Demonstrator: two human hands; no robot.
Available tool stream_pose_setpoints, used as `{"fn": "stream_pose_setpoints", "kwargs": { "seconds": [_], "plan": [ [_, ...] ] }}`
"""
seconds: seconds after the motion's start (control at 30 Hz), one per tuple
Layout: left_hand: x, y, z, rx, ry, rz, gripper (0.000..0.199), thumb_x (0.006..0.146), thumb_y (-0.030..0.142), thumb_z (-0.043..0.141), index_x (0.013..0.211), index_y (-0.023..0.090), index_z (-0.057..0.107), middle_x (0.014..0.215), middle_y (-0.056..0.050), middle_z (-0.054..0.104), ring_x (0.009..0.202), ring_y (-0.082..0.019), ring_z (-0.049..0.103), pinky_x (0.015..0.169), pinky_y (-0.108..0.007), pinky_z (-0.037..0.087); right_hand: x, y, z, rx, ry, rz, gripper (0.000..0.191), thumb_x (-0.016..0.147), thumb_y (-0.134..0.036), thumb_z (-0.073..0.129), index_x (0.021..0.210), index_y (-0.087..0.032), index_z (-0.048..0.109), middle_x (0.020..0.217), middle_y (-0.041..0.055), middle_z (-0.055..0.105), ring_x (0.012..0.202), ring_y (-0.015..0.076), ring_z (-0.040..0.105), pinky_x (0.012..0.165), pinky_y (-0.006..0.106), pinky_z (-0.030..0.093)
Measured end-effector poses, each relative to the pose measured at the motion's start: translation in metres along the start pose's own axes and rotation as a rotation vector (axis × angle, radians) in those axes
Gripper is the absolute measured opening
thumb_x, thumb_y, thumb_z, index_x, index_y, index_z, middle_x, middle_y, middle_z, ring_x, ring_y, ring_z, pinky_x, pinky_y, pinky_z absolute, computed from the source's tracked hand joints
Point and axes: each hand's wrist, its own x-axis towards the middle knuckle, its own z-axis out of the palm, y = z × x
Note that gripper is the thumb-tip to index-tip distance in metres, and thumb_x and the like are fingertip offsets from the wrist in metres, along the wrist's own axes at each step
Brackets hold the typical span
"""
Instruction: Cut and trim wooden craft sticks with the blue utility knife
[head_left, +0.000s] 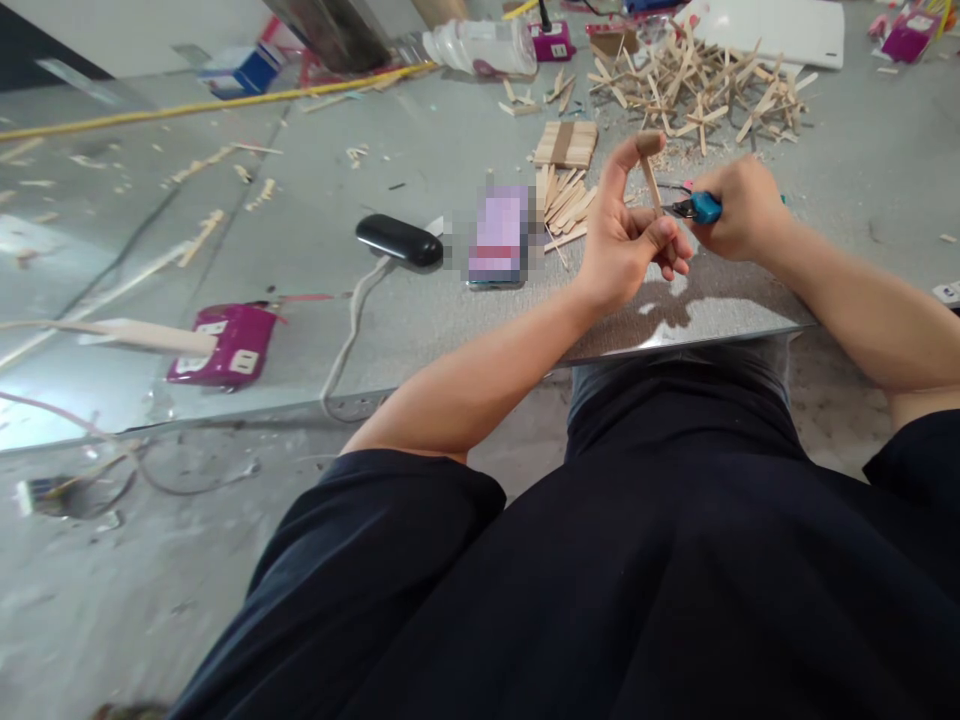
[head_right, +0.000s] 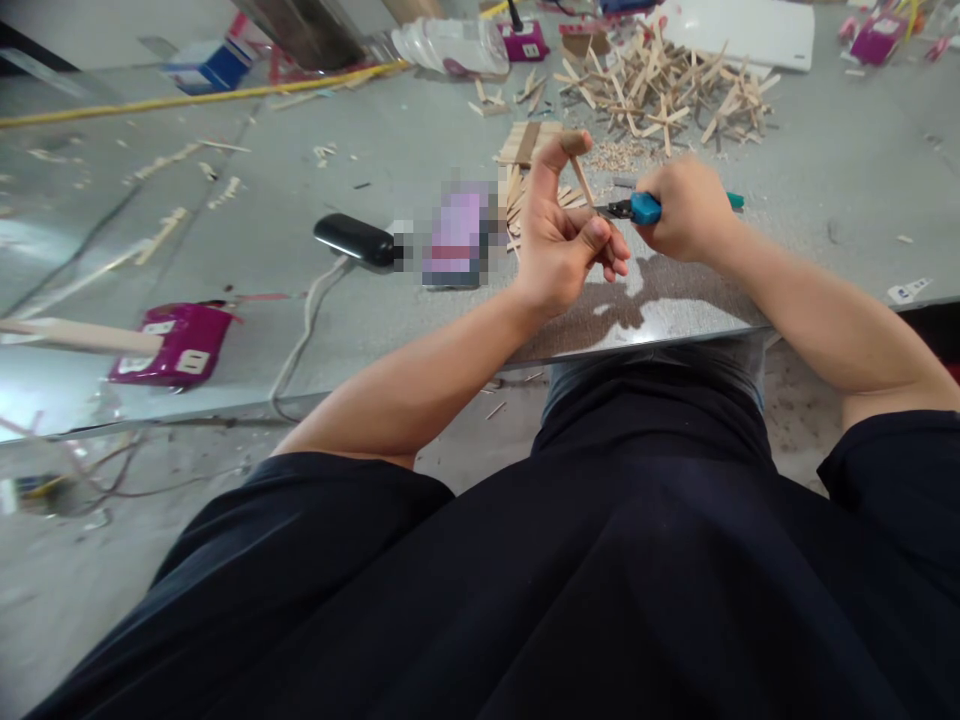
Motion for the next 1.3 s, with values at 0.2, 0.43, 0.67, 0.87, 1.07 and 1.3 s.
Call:
{"fn": "stream_pose_setpoints", "kwargs": {
  "seconds": [0.2, 0.43, 0.67, 0.87, 1.07, 1.3],
  "plan": [
    [-0.003, 0.002, -0.003, 0.026, -0.039, -0.005, 0.114, 0.1, 0.045, 0.087, 0.184, 0.03, 0.011, 0.075, 0.007, 0.078, 0.06, -0.015, 0.077, 0.054, -0.024, 0.057, 0.001, 0.003, 0.001, 0.014, -0.061, -0.025, 0.044, 0.087, -0.045, 0.075, 0.065, -0.029, 0.041, 0.058, 0.0032, 0.052, 0.082, 0.0266, 0.054, 0.078, 0.044, 0.036],
    [-0.003, -0.002, -0.006, 0.043, -0.109, -0.008, 0.103, 0.097, 0.041, 0.086, 0.177, 0.021, 0.025, 0.073, 0.007, 0.077, 0.058, -0.015, 0.076, 0.053, -0.023, 0.054, 0.006, 0.01, -0.001, 0.009, -0.193, -0.099, 0.048, 0.092, -0.038, 0.074, 0.062, -0.028, 0.039, 0.062, 0.0019, 0.055, 0.079, 0.0221, 0.053, 0.08, 0.042, 0.037],
    [-0.005, -0.009, 0.003, 0.061, -0.072, -0.049, 0.092, 0.099, 0.04, 0.083, 0.172, 0.022, 0.03, 0.072, 0.006, 0.079, 0.056, -0.015, 0.075, 0.048, -0.024, 0.051, 0.004, -0.001, 0.002, -0.036, -0.173, -0.024, 0.045, 0.087, -0.045, 0.076, 0.063, -0.027, 0.043, 0.06, 0.0046, 0.053, 0.076, 0.0252, 0.055, 0.075, 0.042, 0.038],
    [-0.003, -0.007, 0.004, 0.018, -0.019, -0.063, 0.085, 0.105, 0.029, 0.074, 0.174, 0.029, 0.025, 0.074, 0.009, 0.08, 0.058, -0.013, 0.076, 0.051, -0.022, 0.054, 0.004, -0.005, 0.008, -0.062, -0.042, 0.017, 0.04, 0.088, -0.047, 0.075, 0.065, -0.027, 0.05, 0.072, 0.01, 0.069, 0.084, 0.0315, 0.066, 0.073, 0.043, 0.041],
    [0.002, -0.005, 0.005, -0.038, 0.022, -0.026, 0.095, 0.104, 0.038, 0.085, 0.176, 0.029, 0.023, 0.074, 0.01, 0.077, 0.061, -0.013, 0.077, 0.052, -0.02, 0.052, -0.001, -0.01, 0.006, -0.077, 0.026, 0.048, 0.033, 0.094, -0.049, 0.07, 0.072, -0.029, 0.057, 0.087, 0.01, 0.081, 0.093, 0.0344, 0.07, 0.079, 0.046, 0.045],
    [0.004, -0.008, 0.001, -0.043, 0.028, 0.001, 0.098, 0.105, 0.042, 0.084, 0.179, 0.031, 0.021, 0.076, 0.008, 0.079, 0.063, -0.015, 0.078, 0.054, -0.023, 0.056, 0.003, -0.006, 0.01, -0.083, 0.12, 0.095, 0.018, 0.089, -0.041, 0.069, 0.078, -0.029, 0.06, 0.093, 0.0129, 0.082, 0.094, 0.0392, 0.074, 0.078, 0.048, 0.044]
  ]
}}
